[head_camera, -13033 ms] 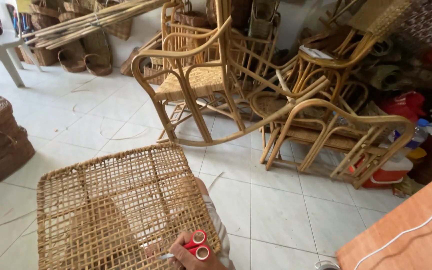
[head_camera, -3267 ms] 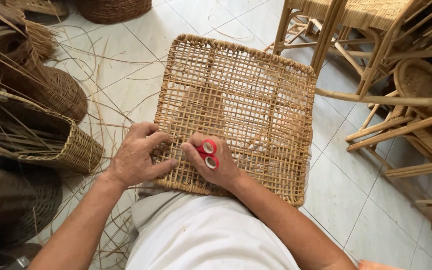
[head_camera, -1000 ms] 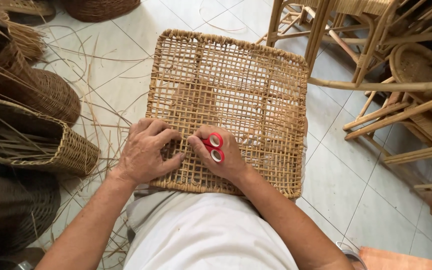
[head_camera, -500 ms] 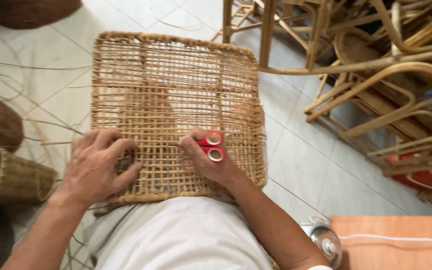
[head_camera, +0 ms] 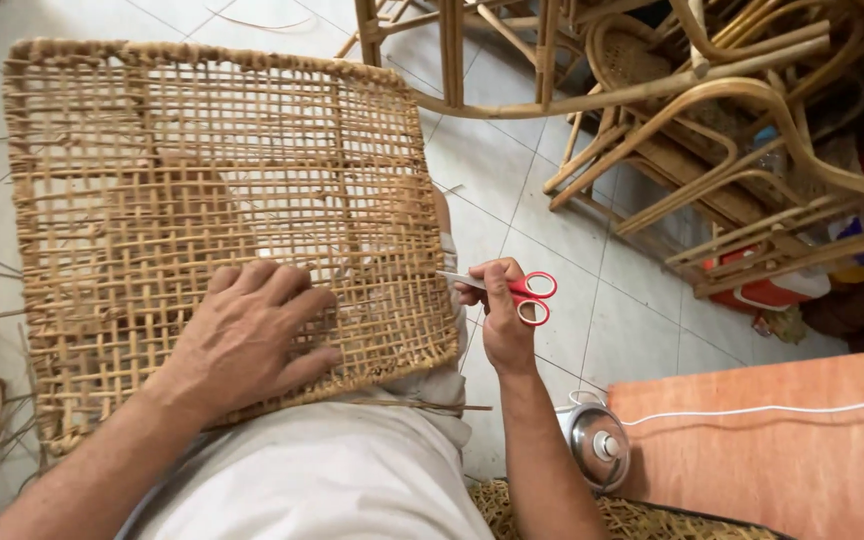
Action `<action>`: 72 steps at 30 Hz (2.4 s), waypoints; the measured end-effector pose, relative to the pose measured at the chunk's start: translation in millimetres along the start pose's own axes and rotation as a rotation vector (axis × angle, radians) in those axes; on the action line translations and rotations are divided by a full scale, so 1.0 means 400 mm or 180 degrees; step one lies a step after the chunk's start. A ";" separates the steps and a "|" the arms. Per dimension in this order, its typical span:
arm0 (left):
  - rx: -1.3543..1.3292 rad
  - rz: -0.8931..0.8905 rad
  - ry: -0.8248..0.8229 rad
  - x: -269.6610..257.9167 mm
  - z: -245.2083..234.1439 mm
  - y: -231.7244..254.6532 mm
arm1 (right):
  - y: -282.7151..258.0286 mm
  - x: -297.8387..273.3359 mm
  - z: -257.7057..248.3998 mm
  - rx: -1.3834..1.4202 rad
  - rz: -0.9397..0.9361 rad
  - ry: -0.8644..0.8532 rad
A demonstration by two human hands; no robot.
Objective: Trimming excess wicker strands from a woven chair seat using scissors to finalize the piece.
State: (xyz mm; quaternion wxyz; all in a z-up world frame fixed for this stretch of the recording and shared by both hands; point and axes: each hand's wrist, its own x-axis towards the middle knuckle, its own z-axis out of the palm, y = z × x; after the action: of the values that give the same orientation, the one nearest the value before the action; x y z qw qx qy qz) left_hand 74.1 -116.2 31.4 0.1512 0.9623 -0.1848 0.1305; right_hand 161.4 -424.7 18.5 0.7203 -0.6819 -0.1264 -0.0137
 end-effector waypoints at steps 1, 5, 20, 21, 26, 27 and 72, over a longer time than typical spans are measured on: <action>0.0041 0.0099 -0.0079 0.020 0.012 0.008 | 0.003 0.002 -0.005 0.0129 -0.0038 0.0062; 0.0166 0.0134 -0.0137 0.062 0.042 0.031 | 0.035 0.013 0.002 -0.0372 -0.0296 0.0253; 0.0367 -0.0024 -0.0871 0.144 -0.009 0.094 | 0.089 0.017 0.080 -0.0523 -0.0431 0.0318; 0.0358 0.0002 -0.0899 0.151 -0.004 0.097 | 0.095 0.016 0.079 -0.0523 -0.0435 0.0283; 0.0338 0.0048 -0.0902 0.162 0.001 0.106 | 0.074 0.008 0.089 -0.0738 -0.0478 0.0169; 0.0240 -0.0052 -0.0979 0.167 -0.011 0.112 | 0.074 0.007 0.091 -0.0765 -0.0514 0.0130; 0.0186 -0.0196 0.0228 0.030 0.083 0.011 | 0.048 -0.001 0.160 -0.0861 -0.0887 -0.0396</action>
State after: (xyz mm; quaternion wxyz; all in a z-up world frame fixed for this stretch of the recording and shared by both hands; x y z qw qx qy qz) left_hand 89.7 -135.0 5.4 0.1335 0.9662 -0.1456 0.1654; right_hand 154.1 -360.2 1.9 0.6040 -0.7479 -0.2609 -0.0878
